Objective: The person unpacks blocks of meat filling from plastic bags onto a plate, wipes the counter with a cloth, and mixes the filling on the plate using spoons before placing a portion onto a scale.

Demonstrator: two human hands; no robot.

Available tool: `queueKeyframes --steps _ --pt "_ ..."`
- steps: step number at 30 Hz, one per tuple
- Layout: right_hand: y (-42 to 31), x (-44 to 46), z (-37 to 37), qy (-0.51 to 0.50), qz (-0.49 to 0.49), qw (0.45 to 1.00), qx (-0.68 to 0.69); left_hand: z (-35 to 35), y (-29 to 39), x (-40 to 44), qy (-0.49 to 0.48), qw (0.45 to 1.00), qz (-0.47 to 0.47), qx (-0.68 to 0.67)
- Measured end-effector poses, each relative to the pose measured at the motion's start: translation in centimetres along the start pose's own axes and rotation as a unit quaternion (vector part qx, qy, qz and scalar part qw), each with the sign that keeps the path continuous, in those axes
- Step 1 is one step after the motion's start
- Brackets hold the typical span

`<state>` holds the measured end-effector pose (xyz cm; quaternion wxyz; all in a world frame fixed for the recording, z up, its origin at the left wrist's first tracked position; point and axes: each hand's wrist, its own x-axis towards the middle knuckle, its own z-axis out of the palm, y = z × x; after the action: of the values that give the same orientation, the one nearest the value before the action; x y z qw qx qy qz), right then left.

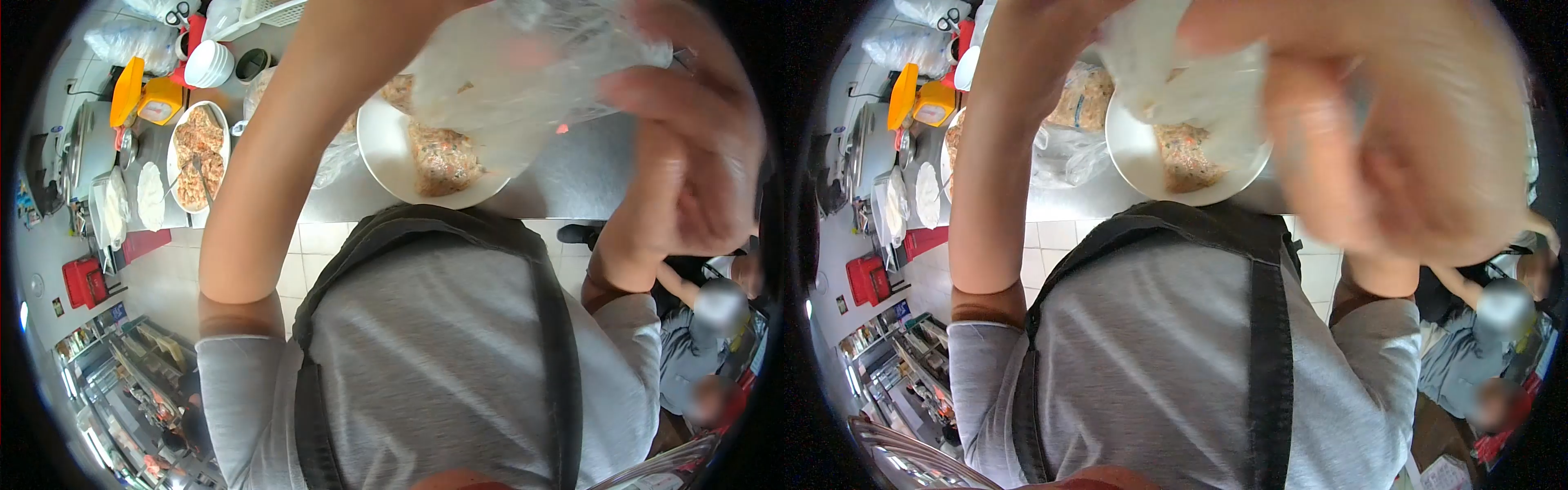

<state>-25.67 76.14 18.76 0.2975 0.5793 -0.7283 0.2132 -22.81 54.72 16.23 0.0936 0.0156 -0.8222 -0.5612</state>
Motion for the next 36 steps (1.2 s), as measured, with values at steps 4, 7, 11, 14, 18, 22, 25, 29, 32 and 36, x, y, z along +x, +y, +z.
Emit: queueKeyframes --steps 4,7,11,14,18,22,25,29,32,36 --pt "-1.3 -2.9 5.9 -0.047 0.236 0.962 0.129 -1.5 3.8 0.6 -0.224 0.962 -0.025 -0.156" --pt "0.1 -6.5 9.2 -0.212 0.396 0.875 0.181 0.2 4.0 -0.7 -0.254 0.952 0.044 -0.164" --pt "3.6 -12.3 15.5 0.042 0.373 0.912 0.163 9.1 1.7 -5.3 -0.124 0.972 0.174 -0.101" --pt "6.6 -11.3 14.9 -0.043 0.475 0.741 0.473 10.6 2.3 -7.9 -0.121 0.950 0.255 -0.137" --pt "8.0 -9.3 14.7 -0.115 0.505 0.473 0.713 11.2 3.3 -10.4 -0.138 0.917 0.288 -0.239" --pt "6.0 -7.8 13.9 -0.046 0.475 0.416 0.774 10.7 4.1 -11.7 -0.178 0.905 0.305 -0.239" --pt "4.0 -7.0 13.2 0.018 0.457 0.396 0.796 10.9 3.8 -12.1 -0.192 0.896 0.306 -0.258" --pt "0.1 -6.2 13.9 0.085 0.440 0.377 0.811 11.0 3.0 -12.2 -0.191 0.885 0.266 -0.331" --pt "-2.4 -5.7 14.7 0.125 0.429 0.371 0.814 9.8 3.2 -11.8 -0.122 0.914 0.285 -0.260" --pt "-4.1 -5.4 15.1 0.150 0.421 0.368 0.815 7.7 0.5 -11.0 -0.057 0.925 0.348 -0.139"
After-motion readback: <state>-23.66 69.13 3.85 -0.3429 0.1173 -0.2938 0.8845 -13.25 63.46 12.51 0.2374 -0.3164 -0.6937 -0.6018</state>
